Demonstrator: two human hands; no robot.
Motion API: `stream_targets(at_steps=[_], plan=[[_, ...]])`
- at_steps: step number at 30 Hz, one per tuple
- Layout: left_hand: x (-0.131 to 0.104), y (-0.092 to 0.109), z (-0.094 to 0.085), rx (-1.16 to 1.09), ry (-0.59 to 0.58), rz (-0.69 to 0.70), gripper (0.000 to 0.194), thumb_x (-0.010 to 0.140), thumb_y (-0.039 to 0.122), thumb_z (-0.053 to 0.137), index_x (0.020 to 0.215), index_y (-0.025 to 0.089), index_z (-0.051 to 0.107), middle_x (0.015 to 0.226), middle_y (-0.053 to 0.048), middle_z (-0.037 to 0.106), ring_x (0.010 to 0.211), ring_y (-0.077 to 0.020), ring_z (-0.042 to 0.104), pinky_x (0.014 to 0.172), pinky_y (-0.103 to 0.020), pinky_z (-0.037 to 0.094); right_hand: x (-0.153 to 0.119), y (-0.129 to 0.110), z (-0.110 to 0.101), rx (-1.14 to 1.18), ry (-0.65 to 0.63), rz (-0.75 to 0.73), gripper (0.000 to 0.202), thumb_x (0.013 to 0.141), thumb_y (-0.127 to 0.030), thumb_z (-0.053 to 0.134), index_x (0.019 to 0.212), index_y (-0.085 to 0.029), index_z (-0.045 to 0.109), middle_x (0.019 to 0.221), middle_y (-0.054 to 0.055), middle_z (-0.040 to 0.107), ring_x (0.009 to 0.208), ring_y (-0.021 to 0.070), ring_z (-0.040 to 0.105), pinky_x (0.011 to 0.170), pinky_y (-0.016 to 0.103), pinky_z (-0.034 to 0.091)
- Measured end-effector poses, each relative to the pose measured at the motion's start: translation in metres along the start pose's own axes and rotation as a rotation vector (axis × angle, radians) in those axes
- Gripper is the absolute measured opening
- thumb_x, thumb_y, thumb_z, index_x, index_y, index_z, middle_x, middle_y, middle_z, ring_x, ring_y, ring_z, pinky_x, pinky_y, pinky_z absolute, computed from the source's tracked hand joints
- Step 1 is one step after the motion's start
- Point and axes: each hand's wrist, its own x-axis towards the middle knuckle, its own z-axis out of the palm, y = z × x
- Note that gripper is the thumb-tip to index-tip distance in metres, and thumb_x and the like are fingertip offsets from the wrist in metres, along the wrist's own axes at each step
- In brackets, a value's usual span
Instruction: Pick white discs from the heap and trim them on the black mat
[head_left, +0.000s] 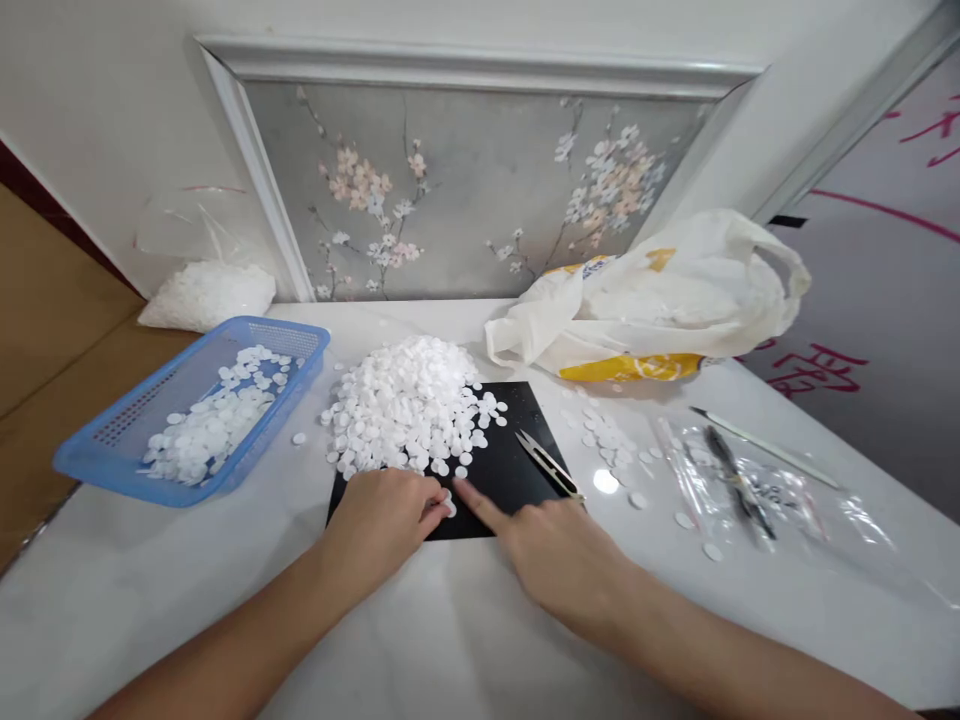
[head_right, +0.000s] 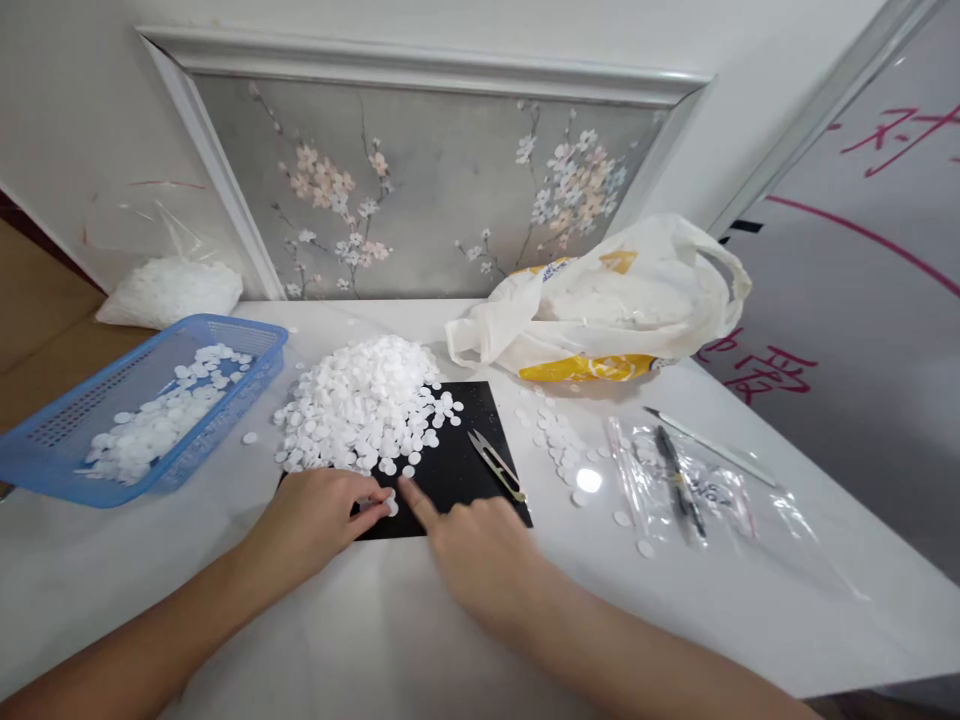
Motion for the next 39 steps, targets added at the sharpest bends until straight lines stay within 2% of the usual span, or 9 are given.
stream_targets(at_steps=[3,7,11,13,16,22,31,35,39], plan=[[0.0,-0.001,-0.001,-0.023,-0.004,-0.001,0.021,0.085,0.032,0.052,0.085,0.026,0.072,0.078,-0.001,0.073,0.072,-0.0201,0.064,0.057,-0.025,0.032,-0.001,0.009,-0.002,-0.032,-0.002,0.197,0.072,0.076,0.003,0.039,0.147,-0.007,0.026,0.068,0.012,0.072,0.063,0.0266,0.069,0.048,0.028,0.036],[0.001,-0.004,-0.006,-0.076,-0.006,-0.002,0.02,0.085,0.037,0.054,0.088,0.027,0.071,0.066,0.001,0.069,0.061,-0.0175,0.061,0.055,-0.025,0.033,0.001,0.024,-0.002,-0.03,0.024,0.248,0.068,0.078,0.002,0.042,0.144,-0.008,0.032,0.064,0.01,0.07,0.061,0.026,0.068,0.047,0.028,0.031],[0.004,-0.015,-0.022,-0.087,0.126,-0.067,0.029,0.093,0.037,0.038,0.082,0.024,0.061,0.053,0.004,0.054,0.05,-0.0155,0.05,0.051,-0.025,0.028,0.008,0.028,-0.003,0.036,0.172,0.326,0.028,0.096,-0.024,0.038,0.109,-0.016,0.061,0.063,0.008,0.067,0.055,0.0234,0.064,0.046,0.027,0.025],[0.005,-0.022,-0.03,-0.061,0.177,-0.109,0.028,0.094,0.033,0.032,0.082,0.023,0.055,0.054,0.003,0.051,0.052,-0.0171,0.049,0.051,-0.026,0.026,0.013,0.025,-0.006,0.138,0.239,0.301,0.032,0.098,-0.034,0.035,0.09,-0.018,0.061,0.061,0.006,0.065,0.054,0.021,0.061,0.046,0.027,0.024],[0.003,-0.03,-0.037,-0.06,0.166,-0.111,0.024,0.093,0.027,0.032,0.08,0.023,0.052,0.055,0.004,0.049,0.053,-0.0169,0.048,0.052,-0.025,0.025,0.022,0.017,-0.01,0.375,0.281,0.146,0.019,0.095,-0.025,0.043,0.087,-0.02,0.06,0.067,0.002,0.066,0.057,0.0166,0.06,0.049,0.024,0.028],[-0.002,-0.027,-0.029,-0.112,-0.033,0.047,0.009,0.081,0.029,0.057,0.088,0.026,0.062,0.055,0.006,0.05,0.051,-0.0149,0.05,0.049,-0.023,0.025,0.041,-0.001,0.0,0.756,0.287,-0.164,0.015,0.08,-0.011,0.063,0.085,-0.023,0.07,0.082,-0.002,0.069,0.068,0.0125,0.06,0.063,0.022,0.04],[0.003,-0.023,-0.018,-0.135,-0.119,0.198,0.013,0.08,0.019,0.059,0.081,0.027,0.069,0.075,0.004,0.07,0.073,-0.0169,0.062,0.061,-0.024,0.033,0.041,0.007,0.016,0.748,0.385,-0.306,0.013,0.084,-0.015,0.059,0.082,-0.02,0.072,0.076,0.002,0.067,0.068,0.0139,0.059,0.064,0.023,0.041],[0.006,-0.024,-0.019,-0.171,-0.126,0.228,0.019,0.081,0.013,0.056,0.073,0.024,0.069,0.08,0.004,0.072,0.08,-0.0157,0.063,0.068,-0.023,0.036,0.04,0.008,0.014,0.909,0.414,-0.158,0.014,0.085,-0.021,0.057,0.079,-0.019,0.069,0.061,-0.002,0.055,0.054,0.0106,0.046,0.053,0.022,0.034],[0.009,-0.025,-0.02,-0.227,-0.13,0.192,0.02,0.079,0.013,0.056,0.072,0.024,0.071,0.08,0.005,0.074,0.078,-0.0142,0.064,0.066,-0.022,0.038,0.039,0.012,0.009,1.291,0.292,0.004,0.02,0.082,-0.033,0.059,0.07,-0.018,0.062,0.052,-0.007,0.04,0.047,0.0075,0.031,0.045,0.021,0.023]])
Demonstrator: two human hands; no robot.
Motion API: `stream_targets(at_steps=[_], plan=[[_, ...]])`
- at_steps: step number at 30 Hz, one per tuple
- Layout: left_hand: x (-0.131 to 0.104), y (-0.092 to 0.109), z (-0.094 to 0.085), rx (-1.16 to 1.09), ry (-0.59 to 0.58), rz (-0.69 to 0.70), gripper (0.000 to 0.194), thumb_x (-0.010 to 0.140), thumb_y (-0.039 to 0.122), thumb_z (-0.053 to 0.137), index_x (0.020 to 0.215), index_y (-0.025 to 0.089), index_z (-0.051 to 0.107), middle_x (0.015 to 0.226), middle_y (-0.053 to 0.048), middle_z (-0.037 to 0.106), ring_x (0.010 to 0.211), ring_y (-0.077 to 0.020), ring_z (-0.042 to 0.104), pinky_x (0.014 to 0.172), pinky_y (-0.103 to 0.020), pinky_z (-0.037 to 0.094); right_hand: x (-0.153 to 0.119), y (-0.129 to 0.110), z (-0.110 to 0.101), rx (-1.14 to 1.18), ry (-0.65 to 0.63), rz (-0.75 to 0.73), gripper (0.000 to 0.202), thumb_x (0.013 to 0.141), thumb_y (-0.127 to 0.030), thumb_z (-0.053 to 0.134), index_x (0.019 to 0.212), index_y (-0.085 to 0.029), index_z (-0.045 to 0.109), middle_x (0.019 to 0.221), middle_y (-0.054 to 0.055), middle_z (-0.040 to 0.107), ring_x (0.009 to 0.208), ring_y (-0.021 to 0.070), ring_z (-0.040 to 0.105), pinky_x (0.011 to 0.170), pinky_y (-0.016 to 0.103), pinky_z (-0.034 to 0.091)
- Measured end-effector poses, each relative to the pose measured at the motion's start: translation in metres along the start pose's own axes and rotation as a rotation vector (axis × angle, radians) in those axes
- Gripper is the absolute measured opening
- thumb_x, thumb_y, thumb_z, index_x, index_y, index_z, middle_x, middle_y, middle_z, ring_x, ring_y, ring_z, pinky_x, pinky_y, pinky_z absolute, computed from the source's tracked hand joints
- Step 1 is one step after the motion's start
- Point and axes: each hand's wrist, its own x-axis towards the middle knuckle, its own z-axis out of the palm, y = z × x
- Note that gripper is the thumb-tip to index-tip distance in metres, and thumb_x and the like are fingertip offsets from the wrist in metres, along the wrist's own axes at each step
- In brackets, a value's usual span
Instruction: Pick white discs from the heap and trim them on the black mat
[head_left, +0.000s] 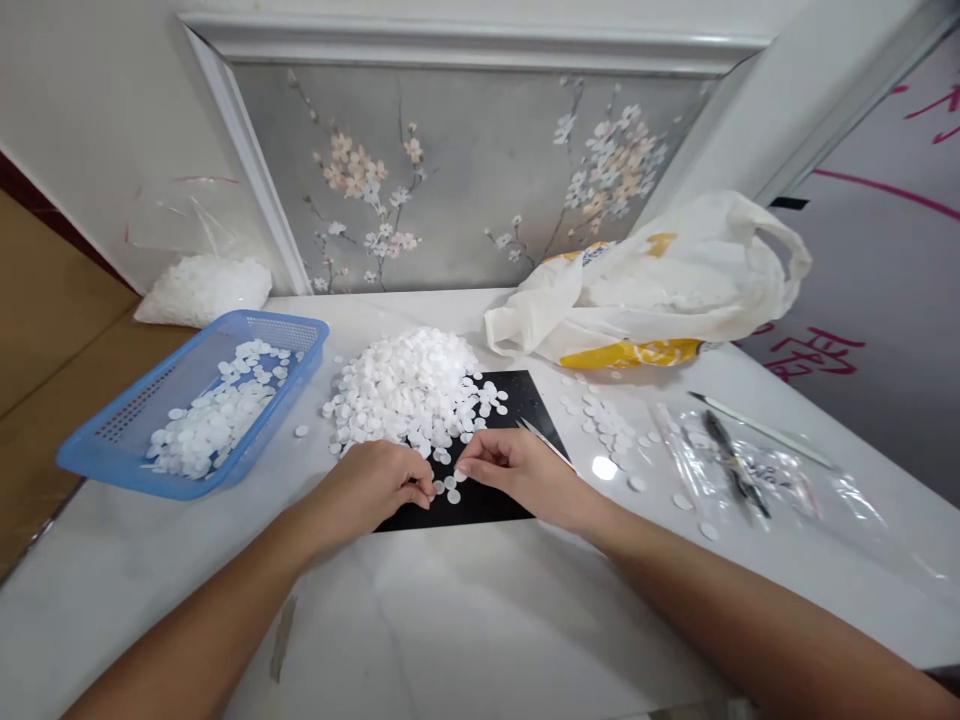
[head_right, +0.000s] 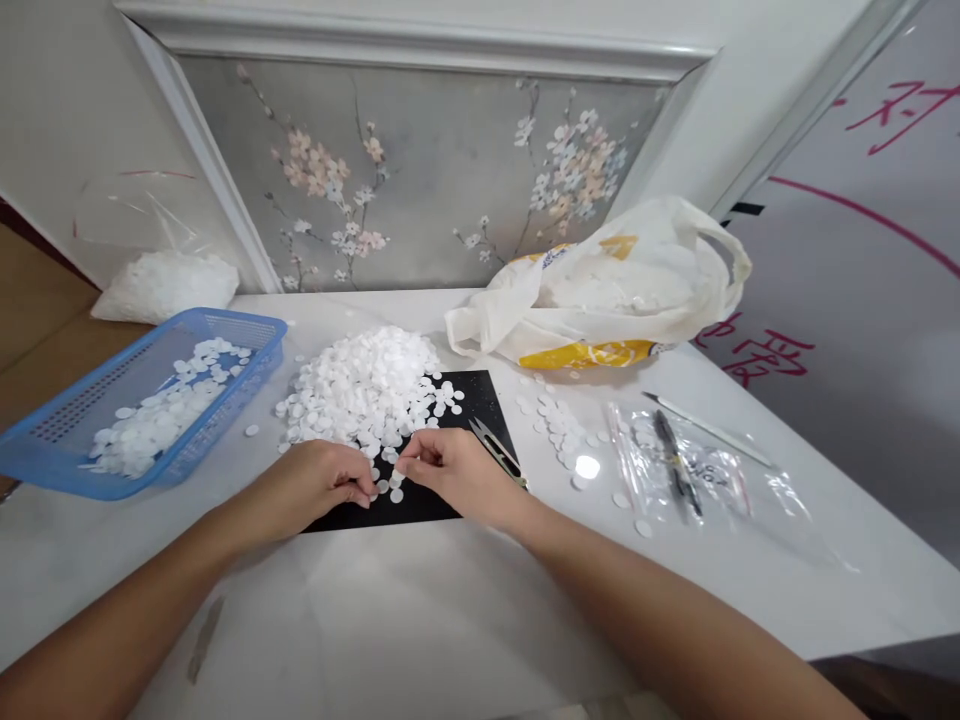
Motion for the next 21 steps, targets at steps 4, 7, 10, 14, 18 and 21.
stream_targets(at_steps=[4,7,10,14,18,21], plan=[[0.0001,0.0016,-0.0017,-0.056,0.017,-0.043,0.02,0.081,0.018,0.053,0.075,0.024,0.072,0.079,0.004,0.074,0.079,-0.0149,0.065,0.067,-0.022,0.04,0.0023,-0.0003,-0.003,0.404,-0.093,0.165,0.024,0.074,-0.038,0.066,0.067,-0.017,0.056,0.045,-0.012,0.028,0.041,0.0048,0.019,0.04,0.022,0.012],[-0.0004,0.0033,-0.0026,-0.093,0.018,-0.072,0.019,0.079,0.019,0.053,0.074,0.023,0.071,0.078,0.003,0.074,0.076,-0.0156,0.065,0.064,-0.022,0.041,0.0038,0.0015,-0.0028,0.532,-0.13,0.202,0.026,0.069,-0.038,0.07,0.067,-0.017,0.055,0.043,-0.013,0.025,0.039,0.0037,0.015,0.04,0.022,0.009],[-0.0006,0.0044,-0.0027,-0.118,0.012,-0.086,0.019,0.078,0.017,0.053,0.071,0.023,0.07,0.077,0.003,0.074,0.074,-0.0158,0.064,0.064,-0.023,0.04,0.0047,0.0029,-0.0021,0.545,-0.117,0.181,0.025,0.071,-0.037,0.068,0.069,-0.017,0.054,0.045,-0.011,0.034,0.04,0.0035,0.021,0.04,0.021,0.011],[-0.0006,0.0041,-0.0017,-0.139,0.022,-0.111,0.019,0.079,0.02,0.053,0.072,0.023,0.07,0.075,0.002,0.072,0.071,-0.0159,0.062,0.061,-0.023,0.038,0.0053,0.0044,-0.0017,0.566,-0.082,0.141,0.03,0.08,-0.041,0.058,0.066,-0.019,0.044,0.057,-0.005,0.052,0.043,0.0053,0.034,0.041,0.021,0.019],[-0.0007,0.0038,-0.0002,-0.138,0.047,-0.152,0.017,0.079,0.026,0.055,0.071,0.022,0.069,0.065,0.003,0.063,0.062,-0.015,0.055,0.055,-0.024,0.033,0.0038,0.0065,-0.0013,0.432,-0.109,0.063,0.029,0.085,-0.042,0.054,0.07,-0.02,0.043,0.061,-0.003,0.055,0.045,0.0065,0.035,0.043,0.021,0.023],[-0.0007,0.0042,0.0001,-0.131,0.054,-0.175,0.016,0.078,0.028,0.056,0.07,0.022,0.069,0.058,0.004,0.055,0.057,-0.0141,0.05,0.051,-0.023,0.029,-0.0006,0.0056,0.0007,0.054,-0.108,-0.068,0.014,0.086,-0.031,0.055,0.079,-0.019,0.056,0.059,-0.006,0.049,0.051,0.0085,0.039,0.049,0.021,0.028]])
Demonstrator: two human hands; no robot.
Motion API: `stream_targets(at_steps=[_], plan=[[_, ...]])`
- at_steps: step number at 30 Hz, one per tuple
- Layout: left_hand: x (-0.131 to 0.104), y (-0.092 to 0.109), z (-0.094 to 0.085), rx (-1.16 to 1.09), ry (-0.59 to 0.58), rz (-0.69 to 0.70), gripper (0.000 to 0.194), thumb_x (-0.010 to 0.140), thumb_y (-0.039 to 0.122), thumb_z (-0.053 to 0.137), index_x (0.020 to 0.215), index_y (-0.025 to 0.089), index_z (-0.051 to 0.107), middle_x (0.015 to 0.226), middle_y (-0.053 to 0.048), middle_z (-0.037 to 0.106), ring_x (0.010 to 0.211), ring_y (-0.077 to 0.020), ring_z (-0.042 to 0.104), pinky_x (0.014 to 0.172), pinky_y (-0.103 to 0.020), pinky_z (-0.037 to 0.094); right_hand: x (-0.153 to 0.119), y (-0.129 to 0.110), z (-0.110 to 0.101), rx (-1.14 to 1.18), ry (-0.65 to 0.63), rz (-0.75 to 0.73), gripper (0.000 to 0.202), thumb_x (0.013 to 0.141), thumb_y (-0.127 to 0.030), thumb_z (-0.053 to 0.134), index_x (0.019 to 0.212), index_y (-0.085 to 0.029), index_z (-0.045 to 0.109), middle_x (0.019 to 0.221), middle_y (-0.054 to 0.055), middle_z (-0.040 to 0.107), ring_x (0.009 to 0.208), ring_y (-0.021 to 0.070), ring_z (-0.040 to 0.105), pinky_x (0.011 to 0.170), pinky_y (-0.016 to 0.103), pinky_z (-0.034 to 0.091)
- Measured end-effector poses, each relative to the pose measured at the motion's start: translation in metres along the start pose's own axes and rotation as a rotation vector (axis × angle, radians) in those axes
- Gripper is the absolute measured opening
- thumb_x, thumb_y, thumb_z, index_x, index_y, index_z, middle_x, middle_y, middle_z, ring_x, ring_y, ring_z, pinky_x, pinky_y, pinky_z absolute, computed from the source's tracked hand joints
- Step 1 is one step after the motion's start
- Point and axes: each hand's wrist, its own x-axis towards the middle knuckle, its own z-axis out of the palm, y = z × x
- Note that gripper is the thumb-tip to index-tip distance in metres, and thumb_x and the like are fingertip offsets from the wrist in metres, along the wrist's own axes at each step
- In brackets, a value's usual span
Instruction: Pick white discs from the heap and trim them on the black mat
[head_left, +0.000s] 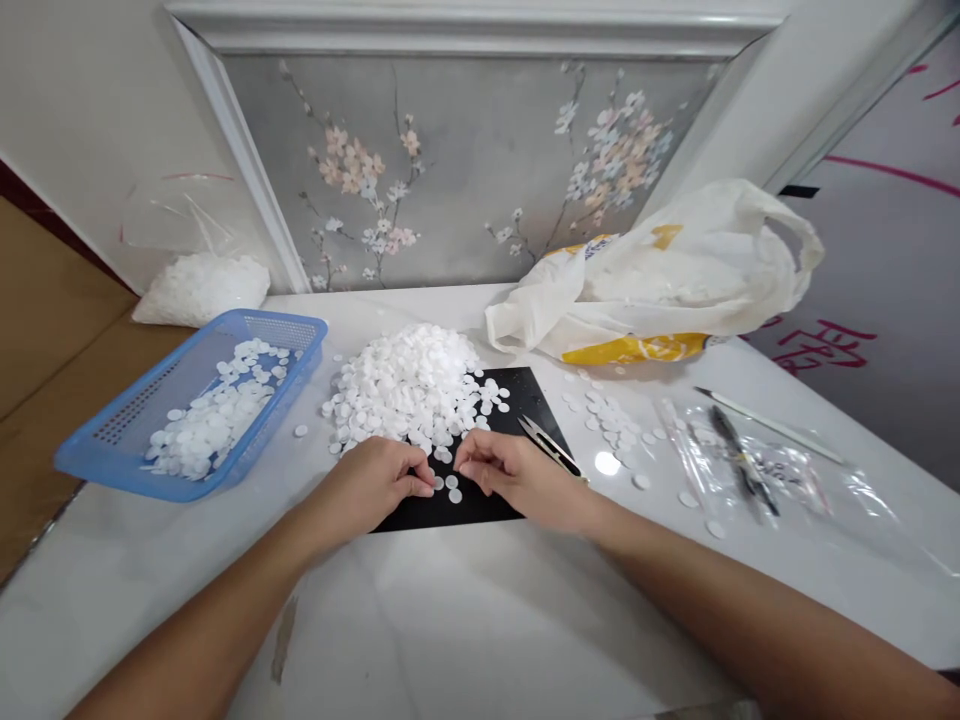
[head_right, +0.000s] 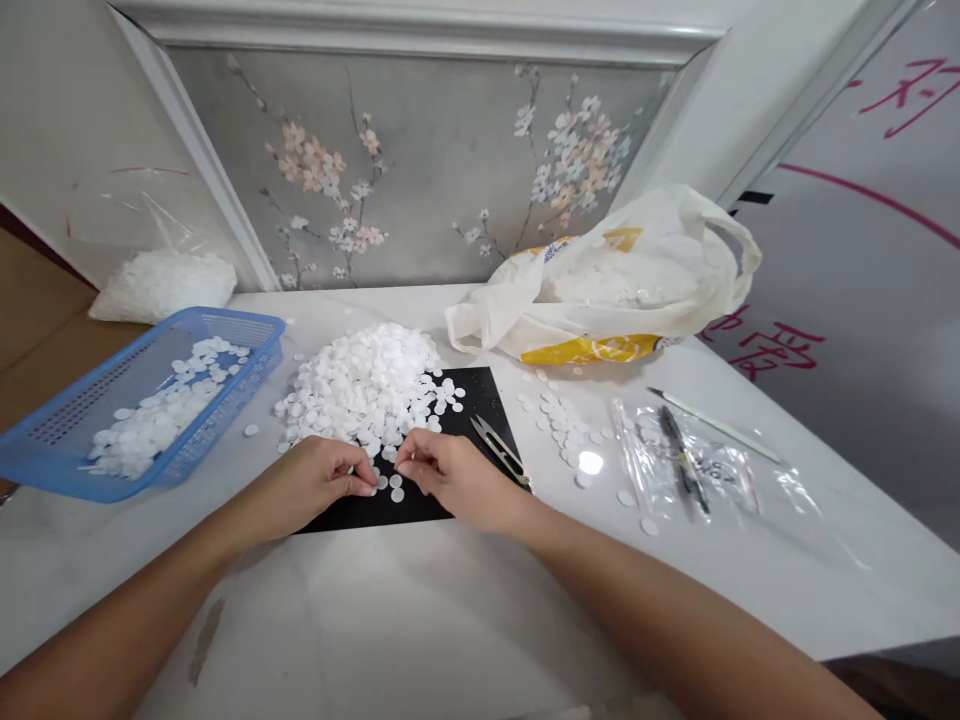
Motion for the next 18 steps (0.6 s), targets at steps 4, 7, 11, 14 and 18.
stream_targets(at_steps=[4,7,11,14,18], plan=[[0.001,-0.001,-0.002,0.009,-0.009,-0.013,0.008,0.073,0.026,0.062,0.073,0.024,0.069,0.054,0.006,0.046,0.053,-0.013,0.046,0.049,-0.023,0.025,-0.004,-0.003,0.006,-0.355,-0.04,-0.075,0.009,0.082,-0.019,0.061,0.085,-0.021,0.069,0.054,-0.007,0.048,0.049,0.0083,0.041,0.052,0.021,0.03],[0.001,-0.002,-0.004,0.016,-0.002,-0.025,0.012,0.071,0.028,0.064,0.082,0.026,0.07,0.053,0.007,0.044,0.052,-0.0128,0.045,0.048,-0.023,0.024,-0.003,-0.004,0.008,-0.416,-0.061,-0.116,0.018,0.083,-0.015,0.06,0.093,-0.024,0.072,0.067,-0.003,0.063,0.055,0.0098,0.049,0.057,0.021,0.034],[0.0,0.0,-0.006,0.065,0.014,-0.01,0.015,0.077,0.034,0.061,0.085,0.026,0.071,0.055,0.005,0.049,0.054,-0.0138,0.047,0.051,-0.024,0.027,0.0,-0.007,0.007,-0.433,-0.072,-0.052,0.011,0.08,-0.014,0.063,0.084,-0.022,0.069,0.069,-0.003,0.064,0.055,0.0099,0.049,0.056,0.021,0.034],[-0.002,0.004,-0.005,0.114,0.026,0.005,0.014,0.079,0.032,0.059,0.081,0.025,0.071,0.057,0.004,0.052,0.055,-0.0143,0.049,0.053,-0.024,0.029,0.0,-0.008,0.006,-0.409,-0.078,-0.001,0.009,0.077,-0.012,0.064,0.073,-0.02,0.062,0.059,-0.006,0.054,0.053,0.009,0.044,0.053,0.021,0.03],[-0.004,0.009,-0.005,0.116,0.019,0.014,0.013,0.078,0.028,0.058,0.07,0.023,0.067,0.055,0.004,0.049,0.054,-0.0134,0.047,0.052,-0.024,0.028,0.0,-0.006,0.001,-0.108,-0.022,0.019,0.013,0.084,-0.026,0.055,0.074,-0.021,0.048,0.057,-0.007,0.046,0.051,0.0093,0.038,0.049,0.021,0.027]])
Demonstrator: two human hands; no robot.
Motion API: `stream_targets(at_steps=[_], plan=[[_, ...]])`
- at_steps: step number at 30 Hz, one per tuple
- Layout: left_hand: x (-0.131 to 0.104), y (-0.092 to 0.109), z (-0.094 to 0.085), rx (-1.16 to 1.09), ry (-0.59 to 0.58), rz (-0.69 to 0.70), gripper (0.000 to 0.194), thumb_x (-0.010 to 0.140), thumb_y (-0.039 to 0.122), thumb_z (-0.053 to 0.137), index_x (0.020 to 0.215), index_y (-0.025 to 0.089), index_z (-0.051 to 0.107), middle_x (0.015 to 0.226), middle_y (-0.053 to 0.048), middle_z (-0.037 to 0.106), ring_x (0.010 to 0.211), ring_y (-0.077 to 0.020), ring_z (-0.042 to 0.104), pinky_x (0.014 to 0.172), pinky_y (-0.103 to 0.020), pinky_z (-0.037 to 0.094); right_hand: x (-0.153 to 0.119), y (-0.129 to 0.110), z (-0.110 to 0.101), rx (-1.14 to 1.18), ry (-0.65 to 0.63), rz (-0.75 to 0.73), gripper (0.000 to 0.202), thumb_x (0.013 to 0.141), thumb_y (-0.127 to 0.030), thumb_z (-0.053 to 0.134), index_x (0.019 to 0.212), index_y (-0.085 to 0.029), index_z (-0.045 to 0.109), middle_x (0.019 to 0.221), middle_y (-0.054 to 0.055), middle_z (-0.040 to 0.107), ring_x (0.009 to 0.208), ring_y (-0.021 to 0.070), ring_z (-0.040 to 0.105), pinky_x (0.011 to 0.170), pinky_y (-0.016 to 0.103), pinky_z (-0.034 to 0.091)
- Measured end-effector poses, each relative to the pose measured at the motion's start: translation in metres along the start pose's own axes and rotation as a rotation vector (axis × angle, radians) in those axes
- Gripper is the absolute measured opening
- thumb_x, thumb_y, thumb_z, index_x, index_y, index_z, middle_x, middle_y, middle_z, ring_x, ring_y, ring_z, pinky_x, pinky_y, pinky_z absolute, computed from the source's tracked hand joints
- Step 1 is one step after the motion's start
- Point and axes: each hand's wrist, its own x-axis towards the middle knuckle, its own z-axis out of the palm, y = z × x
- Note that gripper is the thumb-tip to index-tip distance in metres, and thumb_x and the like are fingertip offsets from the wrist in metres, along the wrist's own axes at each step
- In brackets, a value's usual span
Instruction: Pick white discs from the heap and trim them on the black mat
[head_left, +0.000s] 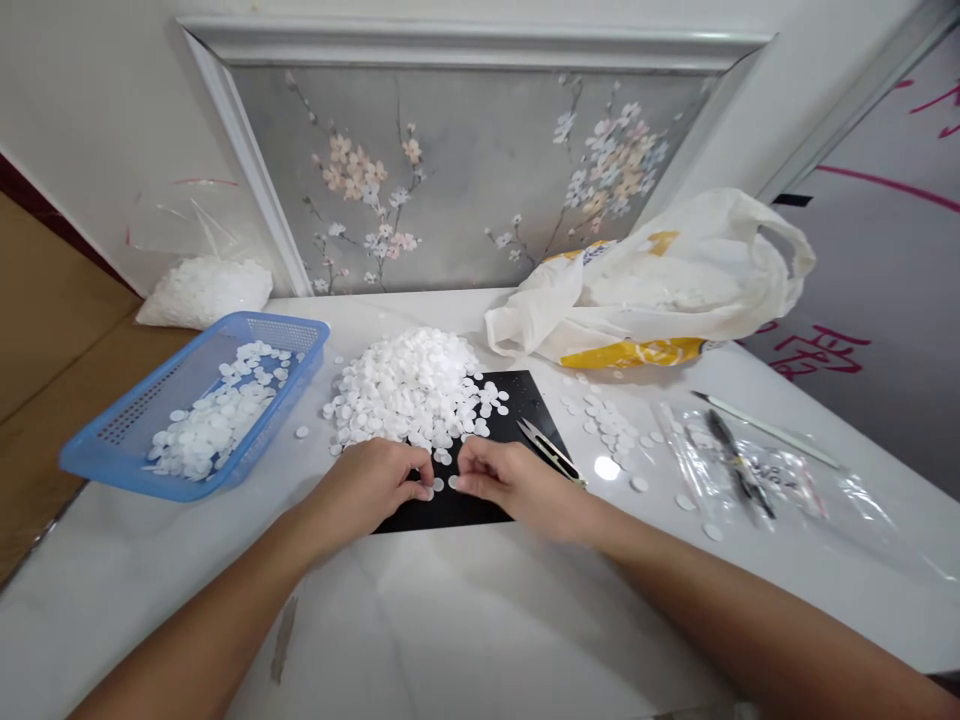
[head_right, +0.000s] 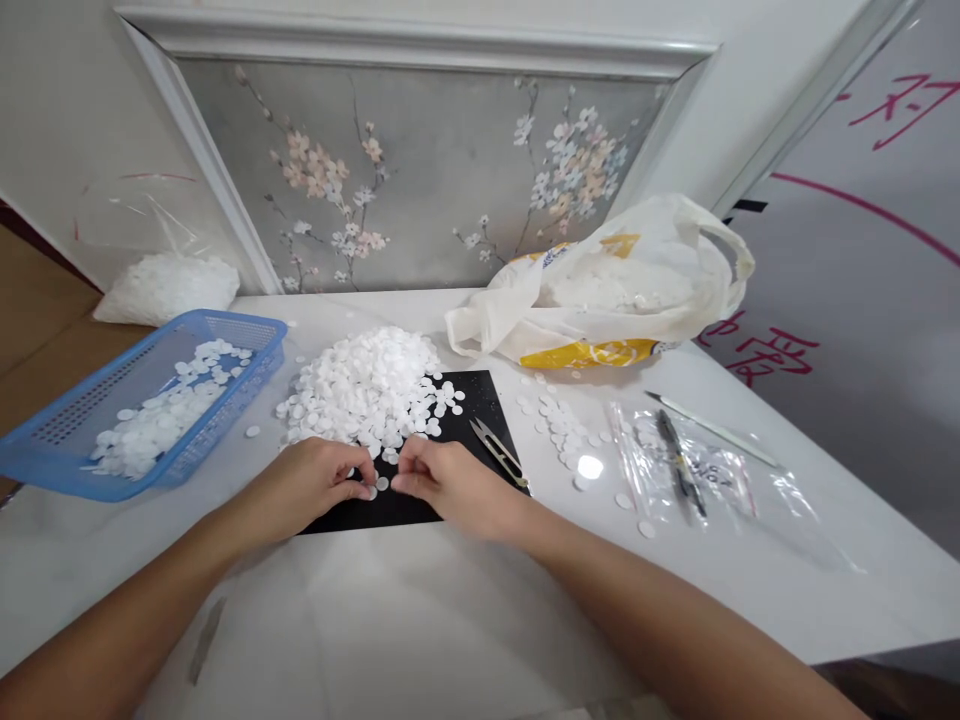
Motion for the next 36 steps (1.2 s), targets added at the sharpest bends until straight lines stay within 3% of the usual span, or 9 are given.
stream_targets(at_steps=[3,5,9,12,15,20,26,32,36], plan=[[0.0,-0.003,-0.001,-0.064,-0.004,0.008,0.015,0.08,0.031,0.056,0.07,0.022,0.062,0.053,0.006,0.044,0.052,-0.0123,0.043,0.05,-0.023,0.026,0.003,0.003,-0.006,0.42,0.016,0.078,0.017,0.084,-0.03,0.046,0.073,-0.023,0.035,0.057,-0.007,0.049,0.043,0.0078,0.025,0.043,0.021,0.02],[0.001,-0.007,-0.001,-0.194,0.009,0.009,0.018,0.083,0.036,0.053,0.073,0.021,0.057,0.055,0.007,0.042,0.052,-0.0116,0.039,0.05,-0.023,0.026,0.005,0.006,-0.008,0.488,0.011,0.08,0.013,0.082,-0.025,0.046,0.075,-0.024,0.034,0.058,-0.007,0.053,0.041,0.0071,0.021,0.041,0.021,0.017],[0.001,-0.013,-0.003,-0.537,0.003,-0.035,0.025,0.086,0.044,0.049,0.077,0.021,0.048,0.061,0.007,0.041,0.054,-0.0097,0.036,0.052,-0.022,0.027,0.004,0.008,-0.006,-0.03,0.087,-0.055,0.007,0.083,-0.02,0.049,0.088,-0.022,0.054,0.054,-0.008,0.047,0.045,0.009,0.034,0.047,0.021,0.026],[0.0,-0.012,-0.005,-0.758,-0.071,-0.091,0.027,0.086,0.046,0.048,0.076,0.021,0.043,0.057,0.007,0.04,0.05,-0.0087,0.033,0.049,-0.022,0.023,0.003,0.007,-0.001,-0.389,0.056,-0.144,0.01,0.085,-0.021,0.056,0.089,-0.022,0.066,0.063,-0.004,0.059,0.052,0.0102,0.049,0.054,0.022,0.034],[-0.001,-0.009,-0.006,-0.892,-0.118,-0.104,0.025,0.084,0.04,0.052,0.074,0.021,0.04,0.059,0.004,0.052,0.047,-0.0072,0.031,0.048,-0.022,0.023,0.003,0.008,0.001,-0.517,0.012,-0.241,0.013,0.086,-0.018,0.058,0.09,-0.022,0.07,0.084,0.001,0.07,0.07,0.0136,0.062,0.065,0.023,0.041],[0.001,-0.015,-0.004,-1.018,-0.122,-0.062,0.021,0.081,0.034,0.061,0.085,0.02,0.046,0.069,-0.001,0.067,0.047,-0.0062,0.033,0.048,-0.022,0.023,0.005,0.013,-0.007,-0.661,-0.079,-0.356,0.021,0.09,-0.019,0.053,0.101,-0.022,0.071,0.084,0.003,0.071,0.075,0.0164,0.064,0.067,0.025,0.043],[0.005,-0.019,-0.004,-1.079,-0.061,-0.147,0.018,0.081,0.032,0.06,0.09,0.016,0.061,0.08,-0.005,0.07,0.056,-0.0077,0.046,0.048,-0.021,0.026,0.009,0.02,-0.005,-0.528,-0.037,-0.345,0.02,0.089,-0.021,0.052,0.091,-0.022,0.072,0.076,0.002,0.067,0.069,0.0147,0.059,0.063,0.024,0.038],[0.006,-0.014,0.0,-1.063,-0.016,-0.175,0.039,0.086,0.05,0.052,0.087,0.013,0.062,0.081,-0.011,0.071,0.055,-0.0095,0.048,0.047,-0.023,0.025,0.01,0.016,0.004,-0.333,0.116,-0.142,0.019,0.085,-0.026,0.053,0.077,-0.017,0.066,0.055,-0.004,0.05,0.049,0.0094,0.042,0.049,0.021,0.032],[0.004,-0.009,0.003,-1.003,-0.062,-0.157,0.05,0.085,0.059,0.046,0.087,0.012,0.063,0.077,-0.01,0.071,0.054,-0.0105,0.049,0.047,-0.023,0.024,0.009,0.012,0.001,-0.022,0.106,0.033,0.022,0.08,-0.033,0.059,0.068,-0.016,0.064,0.05,-0.007,0.04,0.047,0.0078,0.033,0.044,0.021,0.024]])
